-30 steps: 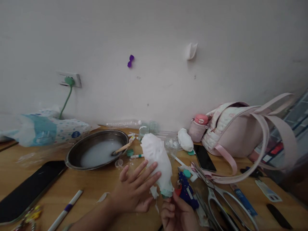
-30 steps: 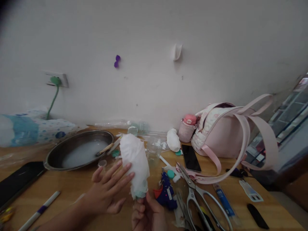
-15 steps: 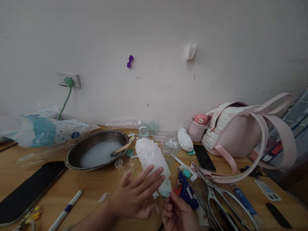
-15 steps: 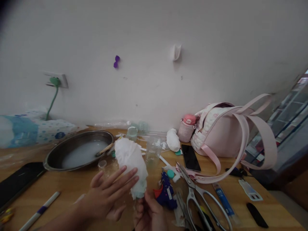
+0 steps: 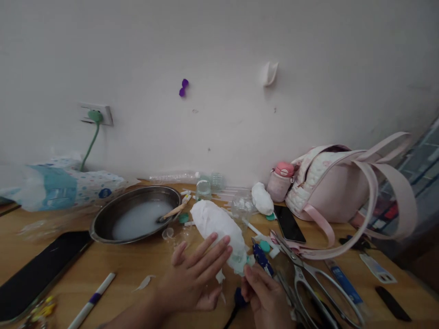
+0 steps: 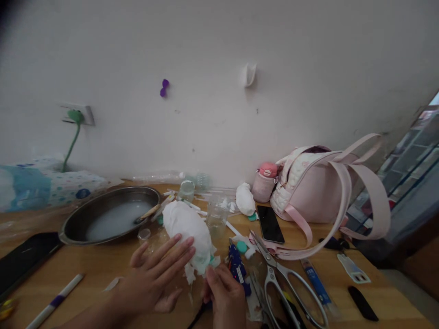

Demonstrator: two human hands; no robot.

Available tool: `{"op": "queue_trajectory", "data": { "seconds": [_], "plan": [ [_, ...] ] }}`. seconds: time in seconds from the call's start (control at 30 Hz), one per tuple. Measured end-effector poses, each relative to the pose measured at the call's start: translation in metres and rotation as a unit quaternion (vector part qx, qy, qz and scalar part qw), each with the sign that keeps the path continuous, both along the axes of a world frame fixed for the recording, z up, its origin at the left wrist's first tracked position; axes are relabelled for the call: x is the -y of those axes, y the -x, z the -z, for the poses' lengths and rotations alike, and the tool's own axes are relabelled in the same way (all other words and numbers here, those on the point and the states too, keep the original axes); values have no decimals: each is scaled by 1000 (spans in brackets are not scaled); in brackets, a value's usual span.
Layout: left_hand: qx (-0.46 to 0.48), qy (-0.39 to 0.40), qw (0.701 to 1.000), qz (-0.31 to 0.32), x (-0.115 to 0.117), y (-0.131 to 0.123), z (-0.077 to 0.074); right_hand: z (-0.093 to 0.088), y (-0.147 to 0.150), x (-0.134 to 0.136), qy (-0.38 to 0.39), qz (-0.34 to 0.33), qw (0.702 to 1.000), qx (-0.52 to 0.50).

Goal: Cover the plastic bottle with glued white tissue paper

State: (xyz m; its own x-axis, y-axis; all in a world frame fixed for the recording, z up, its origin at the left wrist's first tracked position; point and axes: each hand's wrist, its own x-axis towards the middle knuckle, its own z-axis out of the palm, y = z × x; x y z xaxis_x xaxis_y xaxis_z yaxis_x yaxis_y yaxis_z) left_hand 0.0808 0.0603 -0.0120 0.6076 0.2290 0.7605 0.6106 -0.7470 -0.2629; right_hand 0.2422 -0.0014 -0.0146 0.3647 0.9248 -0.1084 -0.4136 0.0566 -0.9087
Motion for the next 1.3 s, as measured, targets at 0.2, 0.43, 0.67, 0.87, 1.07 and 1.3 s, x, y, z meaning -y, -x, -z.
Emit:
{"op": "queue_trajectory", "data": {
  "seconds": [0.2, 0.43, 0.67, 0.87, 1.07, 1.3],
  "plan": [
    [7, -37, 999, -18, 3, 0, 1, -1, -1, 1, -62, 35, 969, 238],
    [0, -15, 1000, -25, 4, 1, 3, -3, -4, 4, -114, 46, 922, 368],
    [-7, -41, 999, 1, 3, 2, 1, -5, -2, 4, -131, 48, 905, 402],
    [-27, -15, 999, -17, 7, -1, 4, -8, -1, 6, -129, 45, 902, 409],
    [-46, -62, 997, 29, 12, 2, 13, 3, -7, 1, -87, -9, 938, 335],
    [-48, -32, 998, -1, 14, -3, 8, 5, -6, 3, -99, -16, 938, 331]
  ]
}}
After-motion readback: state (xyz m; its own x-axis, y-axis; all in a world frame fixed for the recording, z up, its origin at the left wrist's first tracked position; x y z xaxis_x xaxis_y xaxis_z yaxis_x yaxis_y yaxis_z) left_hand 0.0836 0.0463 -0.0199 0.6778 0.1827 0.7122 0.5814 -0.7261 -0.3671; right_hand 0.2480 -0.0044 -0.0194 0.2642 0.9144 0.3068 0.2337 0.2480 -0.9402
